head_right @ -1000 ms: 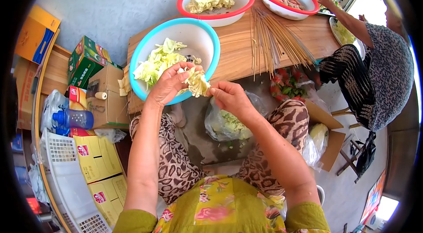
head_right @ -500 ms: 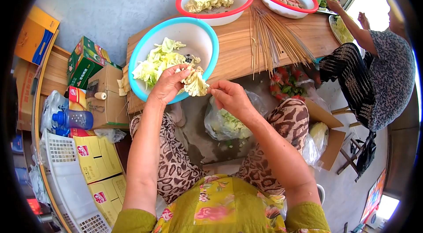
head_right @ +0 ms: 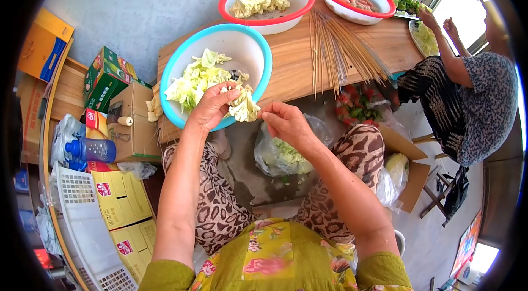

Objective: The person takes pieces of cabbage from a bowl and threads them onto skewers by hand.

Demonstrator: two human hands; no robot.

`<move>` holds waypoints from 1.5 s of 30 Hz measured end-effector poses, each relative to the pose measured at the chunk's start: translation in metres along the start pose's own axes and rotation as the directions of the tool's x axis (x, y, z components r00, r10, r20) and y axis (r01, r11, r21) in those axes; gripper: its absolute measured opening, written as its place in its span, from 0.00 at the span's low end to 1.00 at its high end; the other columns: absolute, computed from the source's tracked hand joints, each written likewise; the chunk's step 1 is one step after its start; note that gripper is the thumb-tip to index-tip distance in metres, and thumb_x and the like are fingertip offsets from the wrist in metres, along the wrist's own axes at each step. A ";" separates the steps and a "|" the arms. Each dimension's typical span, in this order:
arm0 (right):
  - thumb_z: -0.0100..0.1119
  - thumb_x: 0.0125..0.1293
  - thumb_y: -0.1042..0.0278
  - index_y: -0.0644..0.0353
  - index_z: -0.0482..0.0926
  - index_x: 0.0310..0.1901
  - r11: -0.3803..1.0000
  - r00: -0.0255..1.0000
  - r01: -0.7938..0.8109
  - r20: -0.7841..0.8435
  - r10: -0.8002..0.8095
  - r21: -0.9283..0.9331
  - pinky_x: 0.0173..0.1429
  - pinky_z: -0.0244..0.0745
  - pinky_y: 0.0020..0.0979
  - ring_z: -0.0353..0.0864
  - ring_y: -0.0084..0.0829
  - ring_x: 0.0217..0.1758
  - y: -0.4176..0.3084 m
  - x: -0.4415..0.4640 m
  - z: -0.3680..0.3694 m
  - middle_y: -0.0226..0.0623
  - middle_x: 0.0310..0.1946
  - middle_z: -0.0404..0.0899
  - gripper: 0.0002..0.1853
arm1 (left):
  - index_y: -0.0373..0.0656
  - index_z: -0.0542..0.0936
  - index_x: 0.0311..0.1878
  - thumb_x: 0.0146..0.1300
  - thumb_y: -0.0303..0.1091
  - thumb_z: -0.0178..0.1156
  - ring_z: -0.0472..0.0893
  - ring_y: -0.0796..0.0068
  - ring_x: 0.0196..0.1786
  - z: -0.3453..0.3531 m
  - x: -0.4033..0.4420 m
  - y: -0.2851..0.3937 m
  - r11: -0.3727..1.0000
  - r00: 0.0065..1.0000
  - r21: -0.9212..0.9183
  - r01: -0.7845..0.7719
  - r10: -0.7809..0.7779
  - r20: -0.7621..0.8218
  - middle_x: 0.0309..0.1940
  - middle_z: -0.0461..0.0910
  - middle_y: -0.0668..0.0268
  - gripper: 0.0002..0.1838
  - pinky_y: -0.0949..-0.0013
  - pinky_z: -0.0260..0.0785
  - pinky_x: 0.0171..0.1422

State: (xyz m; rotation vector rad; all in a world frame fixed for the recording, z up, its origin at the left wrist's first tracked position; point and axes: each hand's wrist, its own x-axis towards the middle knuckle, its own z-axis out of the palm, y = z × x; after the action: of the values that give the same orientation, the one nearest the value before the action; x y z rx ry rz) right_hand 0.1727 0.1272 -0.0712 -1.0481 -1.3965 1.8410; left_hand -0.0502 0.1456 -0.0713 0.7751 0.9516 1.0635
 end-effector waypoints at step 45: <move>0.50 0.69 0.65 0.62 0.79 0.42 0.991 0.984 0.073 -0.155 -0.089 -0.110 0.21 0.54 0.17 0.60 0.13 0.16 -0.063 0.018 0.005 0.20 0.13 0.62 0.11 | 0.37 0.67 0.58 0.66 0.36 0.55 0.80 0.74 0.34 -0.005 -0.011 0.020 0.941 0.894 -0.094 -0.326 0.275 -0.353 0.41 0.76 0.61 0.21 0.73 0.74 0.36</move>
State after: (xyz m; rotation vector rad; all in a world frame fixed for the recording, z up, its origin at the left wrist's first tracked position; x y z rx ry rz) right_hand 0.1591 0.1573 -0.0140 -1.1466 -1.4301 1.6043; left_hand -0.0638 0.1416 -0.0532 0.6379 1.0425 1.5604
